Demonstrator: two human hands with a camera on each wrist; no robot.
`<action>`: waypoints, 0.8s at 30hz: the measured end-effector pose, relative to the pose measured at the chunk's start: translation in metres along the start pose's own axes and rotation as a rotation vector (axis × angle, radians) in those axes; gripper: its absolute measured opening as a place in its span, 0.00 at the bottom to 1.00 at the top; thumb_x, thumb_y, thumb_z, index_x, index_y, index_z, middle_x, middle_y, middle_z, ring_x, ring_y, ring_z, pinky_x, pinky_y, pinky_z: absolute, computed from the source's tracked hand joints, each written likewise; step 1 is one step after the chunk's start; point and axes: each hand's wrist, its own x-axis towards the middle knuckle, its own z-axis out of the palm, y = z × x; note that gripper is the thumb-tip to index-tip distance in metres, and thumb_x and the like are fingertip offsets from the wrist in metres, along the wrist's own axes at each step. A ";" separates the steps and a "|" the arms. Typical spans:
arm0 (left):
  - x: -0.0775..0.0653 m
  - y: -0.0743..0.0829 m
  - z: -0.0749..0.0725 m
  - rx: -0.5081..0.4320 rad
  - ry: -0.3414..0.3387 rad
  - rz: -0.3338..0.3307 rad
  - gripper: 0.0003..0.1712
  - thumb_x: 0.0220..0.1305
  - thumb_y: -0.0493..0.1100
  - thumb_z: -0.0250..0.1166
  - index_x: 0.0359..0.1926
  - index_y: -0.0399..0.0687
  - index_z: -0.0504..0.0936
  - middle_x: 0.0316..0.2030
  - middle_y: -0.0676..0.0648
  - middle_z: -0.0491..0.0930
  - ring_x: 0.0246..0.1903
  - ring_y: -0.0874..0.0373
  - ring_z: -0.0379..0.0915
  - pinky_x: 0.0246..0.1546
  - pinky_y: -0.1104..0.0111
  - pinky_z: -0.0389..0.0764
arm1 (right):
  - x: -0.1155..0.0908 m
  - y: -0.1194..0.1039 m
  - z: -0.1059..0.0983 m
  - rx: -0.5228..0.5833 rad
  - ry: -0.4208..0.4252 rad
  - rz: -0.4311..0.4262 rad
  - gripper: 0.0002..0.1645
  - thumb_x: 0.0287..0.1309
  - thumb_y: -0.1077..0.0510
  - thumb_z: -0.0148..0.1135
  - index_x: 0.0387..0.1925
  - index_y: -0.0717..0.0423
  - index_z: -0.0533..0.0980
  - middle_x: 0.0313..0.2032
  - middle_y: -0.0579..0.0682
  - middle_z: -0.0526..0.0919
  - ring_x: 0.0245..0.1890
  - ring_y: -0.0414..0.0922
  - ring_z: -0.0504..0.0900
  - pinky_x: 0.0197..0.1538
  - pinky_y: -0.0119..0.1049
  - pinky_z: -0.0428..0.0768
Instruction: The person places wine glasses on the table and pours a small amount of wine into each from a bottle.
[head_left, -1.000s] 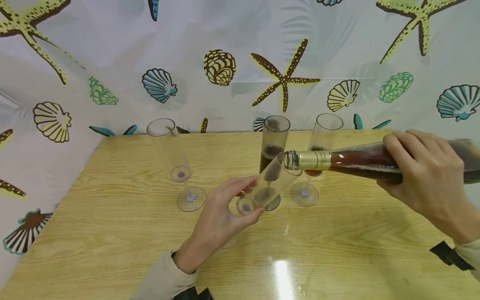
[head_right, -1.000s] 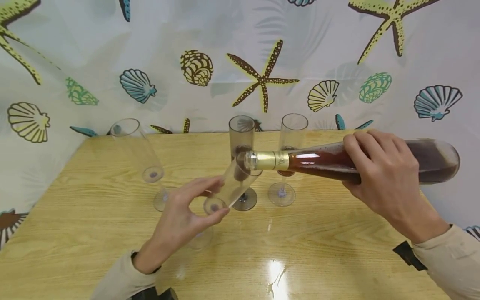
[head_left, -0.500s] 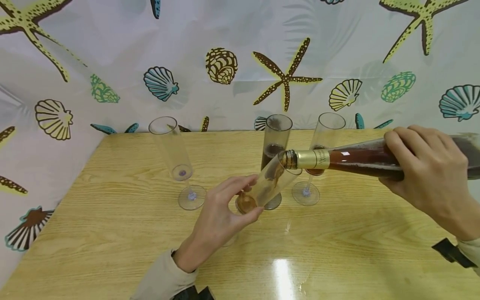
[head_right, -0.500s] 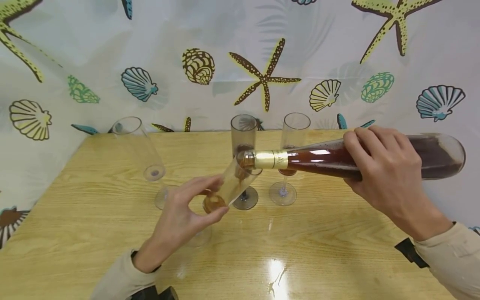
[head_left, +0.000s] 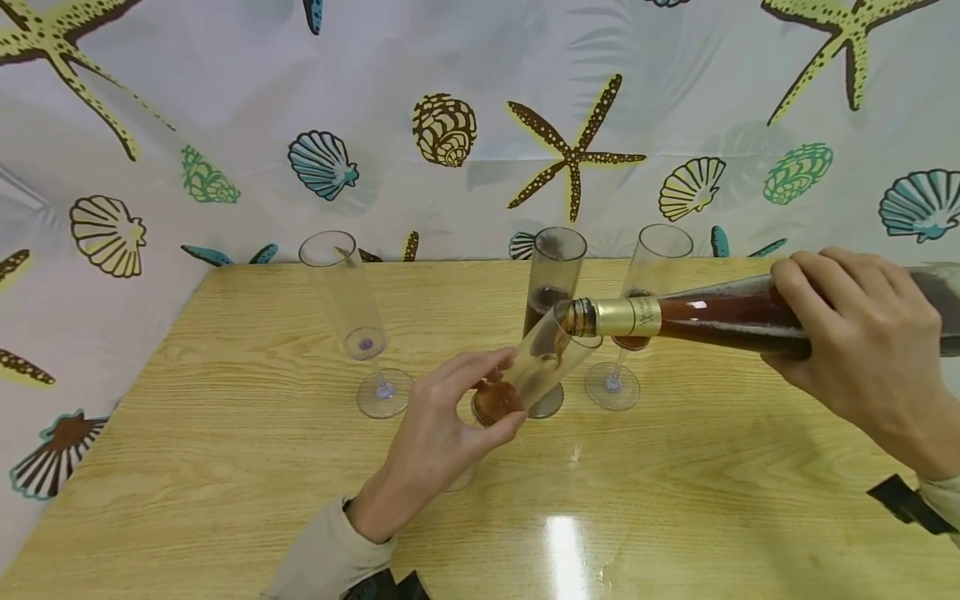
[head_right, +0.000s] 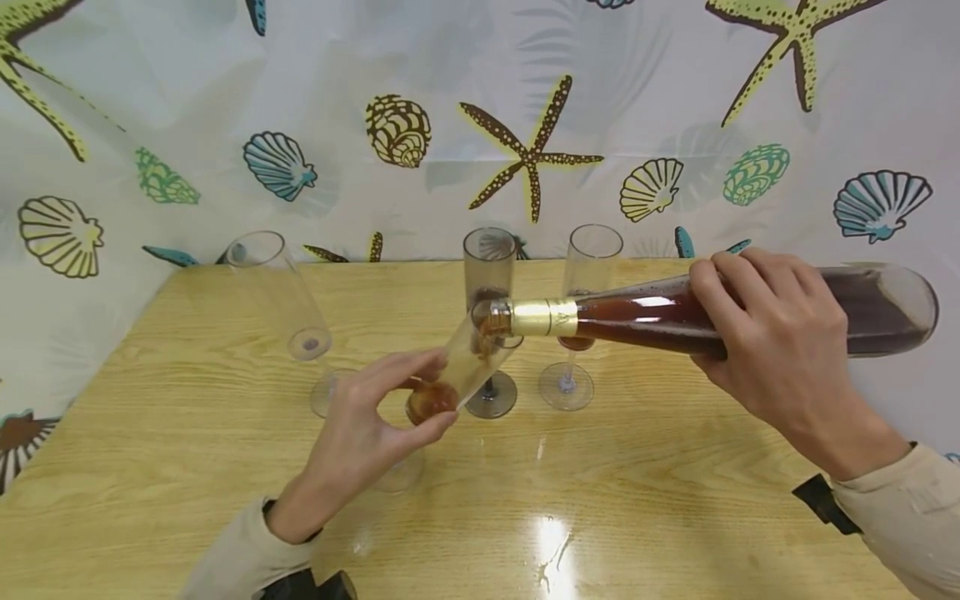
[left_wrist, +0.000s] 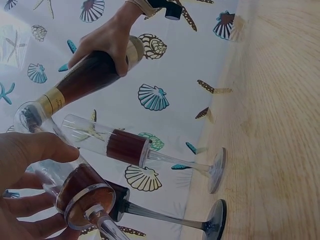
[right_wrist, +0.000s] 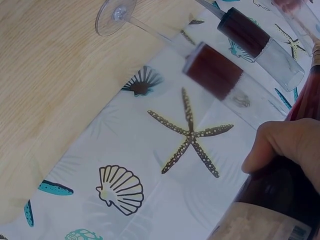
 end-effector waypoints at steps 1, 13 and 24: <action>0.000 0.000 0.000 -0.001 -0.001 -0.001 0.31 0.46 0.35 0.76 0.55 0.39 0.80 0.46 0.45 0.83 0.41 0.54 0.79 0.42 0.62 0.83 | 0.000 0.000 0.000 -0.003 0.000 -0.004 0.50 0.10 0.63 0.80 0.48 0.68 0.71 0.42 0.67 0.77 0.43 0.68 0.73 0.48 0.63 0.73; 0.001 -0.001 0.000 0.009 -0.009 0.000 0.30 0.47 0.36 0.76 0.55 0.39 0.80 0.49 0.43 0.82 0.44 0.53 0.80 0.44 0.63 0.83 | 0.001 -0.001 -0.001 -0.031 -0.019 -0.004 0.55 0.04 0.64 0.83 0.48 0.68 0.71 0.42 0.67 0.77 0.43 0.68 0.74 0.49 0.63 0.73; 0.001 0.000 -0.001 0.010 -0.018 -0.028 0.31 0.48 0.37 0.75 0.56 0.40 0.79 0.51 0.42 0.81 0.46 0.52 0.80 0.45 0.63 0.83 | 0.002 -0.003 0.001 -0.001 -0.019 0.013 0.54 0.03 0.65 0.83 0.48 0.67 0.72 0.42 0.66 0.78 0.43 0.66 0.74 0.49 0.62 0.73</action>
